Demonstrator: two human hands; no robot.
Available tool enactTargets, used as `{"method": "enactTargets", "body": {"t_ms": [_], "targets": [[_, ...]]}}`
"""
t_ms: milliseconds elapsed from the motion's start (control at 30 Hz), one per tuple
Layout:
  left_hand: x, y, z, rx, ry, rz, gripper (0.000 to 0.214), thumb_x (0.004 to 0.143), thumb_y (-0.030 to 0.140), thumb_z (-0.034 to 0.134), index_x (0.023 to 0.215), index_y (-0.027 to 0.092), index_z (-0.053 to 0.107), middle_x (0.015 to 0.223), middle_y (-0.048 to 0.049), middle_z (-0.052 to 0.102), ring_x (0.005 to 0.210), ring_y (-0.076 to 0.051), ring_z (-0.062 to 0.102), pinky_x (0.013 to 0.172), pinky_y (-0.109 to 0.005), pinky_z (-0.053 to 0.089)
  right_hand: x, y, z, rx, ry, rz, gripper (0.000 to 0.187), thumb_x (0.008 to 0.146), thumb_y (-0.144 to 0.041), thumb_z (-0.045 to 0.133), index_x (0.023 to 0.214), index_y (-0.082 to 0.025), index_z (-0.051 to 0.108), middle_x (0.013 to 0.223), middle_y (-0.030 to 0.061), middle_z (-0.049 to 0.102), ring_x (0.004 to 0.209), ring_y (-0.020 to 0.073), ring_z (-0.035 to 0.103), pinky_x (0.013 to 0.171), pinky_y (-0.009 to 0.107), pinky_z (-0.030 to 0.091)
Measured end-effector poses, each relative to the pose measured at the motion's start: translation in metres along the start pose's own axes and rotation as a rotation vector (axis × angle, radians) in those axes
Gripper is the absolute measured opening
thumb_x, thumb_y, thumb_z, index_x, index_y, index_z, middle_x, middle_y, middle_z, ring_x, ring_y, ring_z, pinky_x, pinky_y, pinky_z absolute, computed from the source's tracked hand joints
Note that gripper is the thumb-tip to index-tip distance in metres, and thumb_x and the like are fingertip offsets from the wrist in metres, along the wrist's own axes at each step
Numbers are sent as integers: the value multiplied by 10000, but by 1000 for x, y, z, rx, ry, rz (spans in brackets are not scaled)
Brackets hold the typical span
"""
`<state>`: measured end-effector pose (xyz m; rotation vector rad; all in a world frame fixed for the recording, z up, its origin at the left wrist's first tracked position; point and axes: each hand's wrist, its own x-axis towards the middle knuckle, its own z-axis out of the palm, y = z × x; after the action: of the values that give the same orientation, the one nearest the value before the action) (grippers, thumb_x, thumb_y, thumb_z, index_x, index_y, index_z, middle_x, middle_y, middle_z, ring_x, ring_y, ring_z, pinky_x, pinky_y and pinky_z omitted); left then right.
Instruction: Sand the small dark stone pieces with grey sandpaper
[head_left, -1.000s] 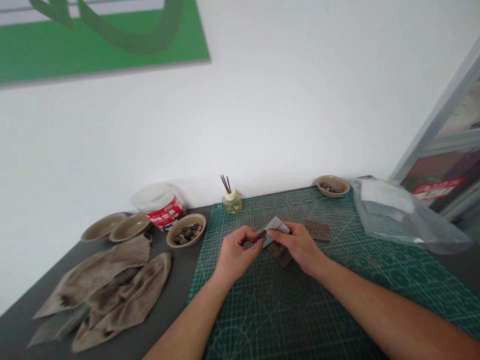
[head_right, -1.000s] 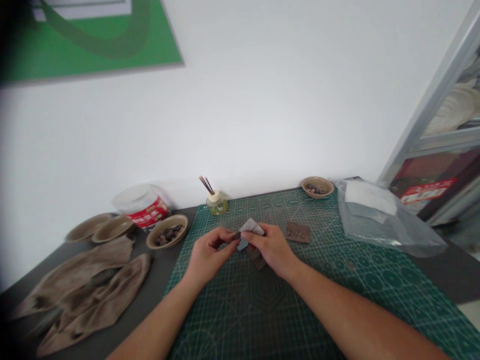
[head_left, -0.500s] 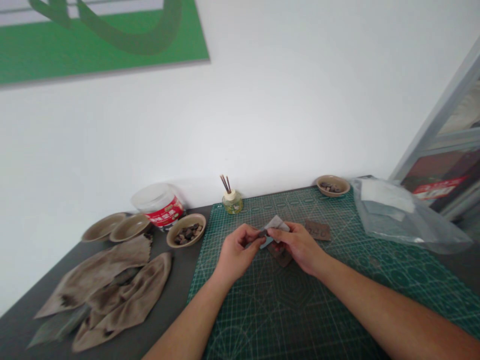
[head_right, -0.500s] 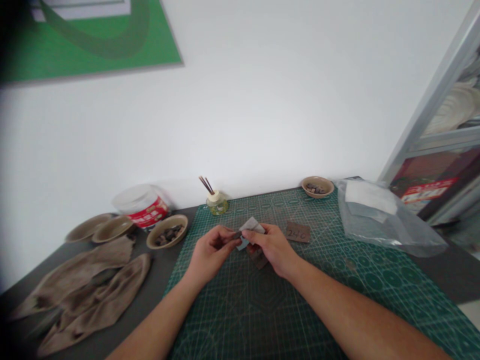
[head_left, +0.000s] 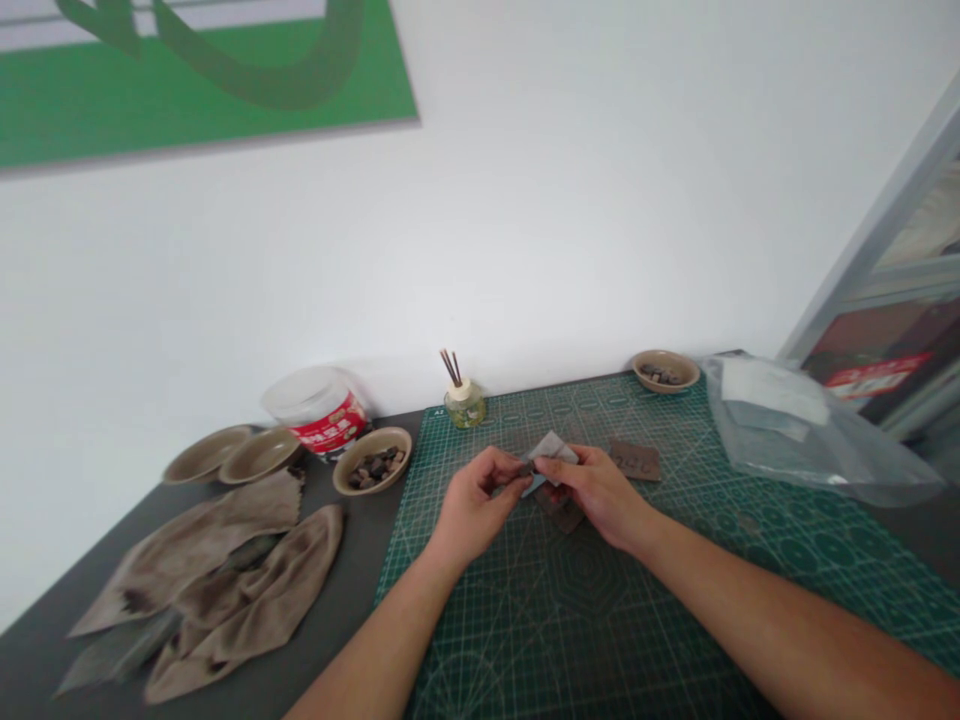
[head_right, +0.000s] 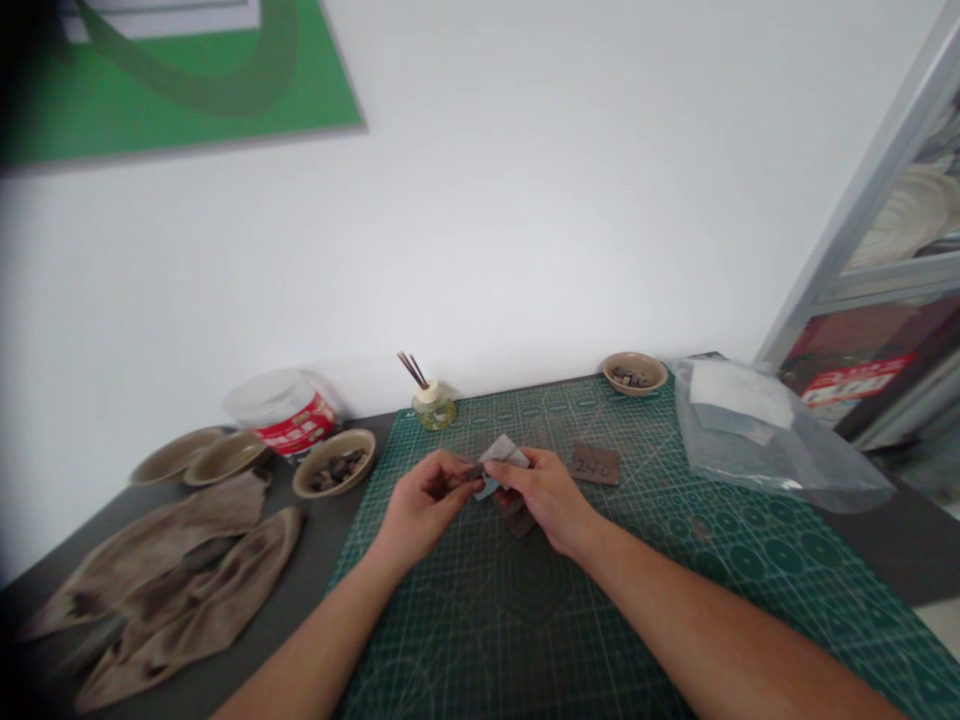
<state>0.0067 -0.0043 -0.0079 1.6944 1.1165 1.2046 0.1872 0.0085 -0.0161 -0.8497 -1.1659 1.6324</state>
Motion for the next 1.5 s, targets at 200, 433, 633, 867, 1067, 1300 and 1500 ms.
{"method": "enactTargets", "body": {"t_ms": [200, 433, 633, 867, 1067, 1300, 1500], "targets": [[0, 5, 1, -11, -5, 1, 191, 774, 231, 697, 956, 184, 664, 823, -20, 679, 727, -135, 634, 656, -239, 511, -1, -1, 0, -24, 13, -10, 319, 741, -462, 715, 796, -151, 670, 635, -6, 585, 555, 117, 498, 550, 242, 386], [1, 5, 0, -137, -29, -45, 204, 766, 242, 724, 955, 180, 680, 835, -29, 692, 761, -146, 651, 706, -257, 519, 0, -3, 1, -57, 23, -24, 305, 743, -445, 717, 795, -148, 675, 653, 6, 599, 568, 119, 501, 546, 238, 389], [2, 2, -2, -184, -8, -81, 198, 750, 211, 732, 930, 175, 656, 833, -25, 680, 766, -151, 649, 728, -274, 517, 0, -2, 0, -100, 38, -62, 285, 759, -424, 708, 815, -146, 684, 652, -1, 596, 569, 114, 491, 543, 233, 380], [4, 1, -3, -195, -35, -106, 186, 740, 191, 733, 880, 165, 613, 810, -19, 653, 746, -148, 632, 717, -277, 507, 1, -2, 0, -110, 36, -53, 280, 750, -423, 715, 777, -146, 681, 636, -3, 593, 561, 114, 489, 545, 237, 376], [3, 1, -4, -137, -61, -77, 157, 769, 202, 707, 898, 170, 622, 826, -16, 638, 758, -141, 609, 719, -269, 482, -1, -2, -2, -157, 45, -72, 271, 778, -419, 687, 772, -148, 686, 622, -9, 571, 556, 112, 466, 541, 237, 355], [4, 4, -1, -161, -36, -31, 177, 764, 184, 709, 840, 187, 549, 739, 26, 582, 692, -112, 552, 655, -232, 437, -3, -4, -1, -249, 33, -133, 251, 788, -413, 686, 805, -164, 692, 625, -20, 557, 559, 110, 447, 550, 237, 355], [4, 2, 0, -167, -4, -26, 220, 759, 209, 717, 806, 191, 502, 719, 32, 555, 671, -110, 541, 633, -229, 423, -5, -11, 1, -346, 28, -226, 195, 795, -363, 676, 817, -171, 699, 702, -10, 595, 641, 128, 510, 592, 234, 383]]}}
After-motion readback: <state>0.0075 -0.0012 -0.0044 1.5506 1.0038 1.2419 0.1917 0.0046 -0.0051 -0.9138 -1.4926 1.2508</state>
